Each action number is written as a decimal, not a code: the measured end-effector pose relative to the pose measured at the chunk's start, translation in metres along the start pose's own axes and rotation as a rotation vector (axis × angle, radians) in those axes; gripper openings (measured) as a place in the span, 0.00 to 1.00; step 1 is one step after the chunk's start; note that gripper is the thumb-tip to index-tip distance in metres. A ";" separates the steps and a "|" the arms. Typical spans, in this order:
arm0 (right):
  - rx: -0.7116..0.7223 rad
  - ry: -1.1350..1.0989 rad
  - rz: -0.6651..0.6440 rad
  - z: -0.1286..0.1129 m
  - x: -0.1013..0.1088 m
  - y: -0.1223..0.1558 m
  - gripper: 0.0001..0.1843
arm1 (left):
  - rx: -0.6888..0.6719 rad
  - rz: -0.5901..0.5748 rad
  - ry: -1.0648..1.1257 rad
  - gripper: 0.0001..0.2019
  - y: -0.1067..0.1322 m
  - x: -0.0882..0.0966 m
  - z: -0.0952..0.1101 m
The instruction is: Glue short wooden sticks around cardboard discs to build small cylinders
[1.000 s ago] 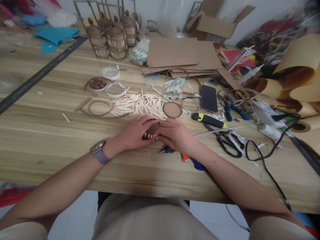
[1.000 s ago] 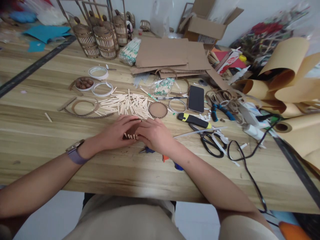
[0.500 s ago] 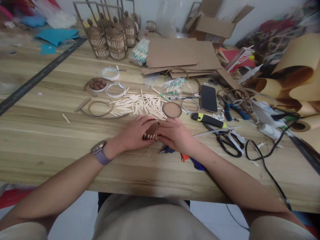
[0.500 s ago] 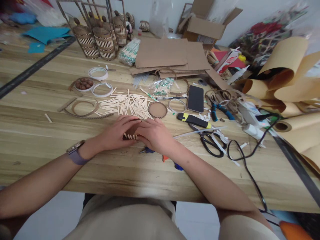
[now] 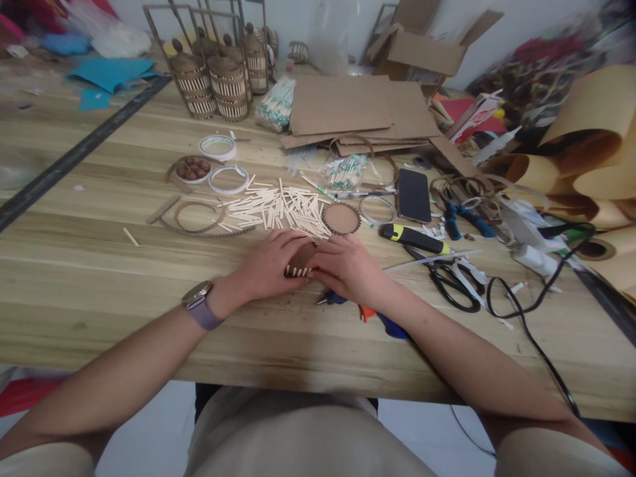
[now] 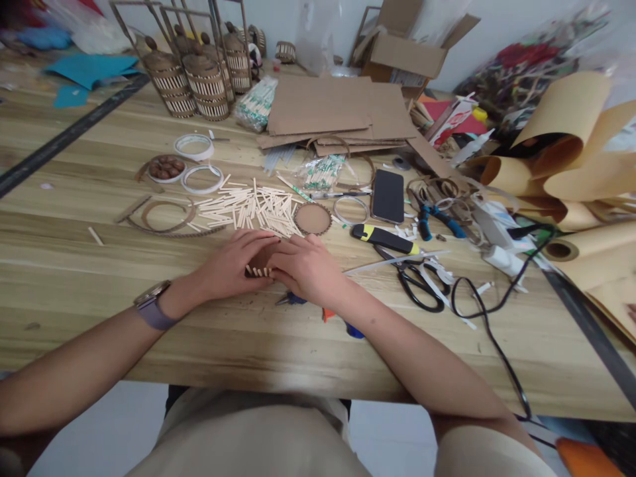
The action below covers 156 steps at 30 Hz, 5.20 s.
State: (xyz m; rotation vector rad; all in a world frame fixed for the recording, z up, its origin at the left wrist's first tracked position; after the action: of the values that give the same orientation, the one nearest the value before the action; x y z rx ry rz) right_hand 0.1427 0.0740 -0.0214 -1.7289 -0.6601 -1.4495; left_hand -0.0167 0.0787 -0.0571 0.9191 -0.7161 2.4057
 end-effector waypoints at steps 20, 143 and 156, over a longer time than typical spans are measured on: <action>-0.001 -0.002 -0.025 -0.001 0.002 -0.001 0.07 | -0.013 0.039 -0.009 0.29 -0.002 0.001 0.005; -0.506 -0.541 -0.083 0.027 0.004 0.076 0.21 | 0.024 -0.013 -0.022 0.37 0.001 0.004 -0.001; -0.387 -0.479 -0.007 0.019 0.009 0.071 0.19 | 0.026 -0.019 0.007 0.36 0.001 0.005 -0.001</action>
State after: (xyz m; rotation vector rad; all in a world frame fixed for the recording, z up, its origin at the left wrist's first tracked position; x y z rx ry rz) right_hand 0.2122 0.0483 -0.0301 -2.4183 -0.6567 -1.2265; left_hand -0.0213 0.0802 -0.0546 0.9234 -0.6723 2.4052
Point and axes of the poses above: each hand's wrist, its own y-axis away from the middle knuckle, its own x-axis out of the back of the hand, z = x × y, the point moved 4 cm from there along -y, towards the middle knuckle, and after that the axes turned 12 degrees about y, right-handed, at the moved point
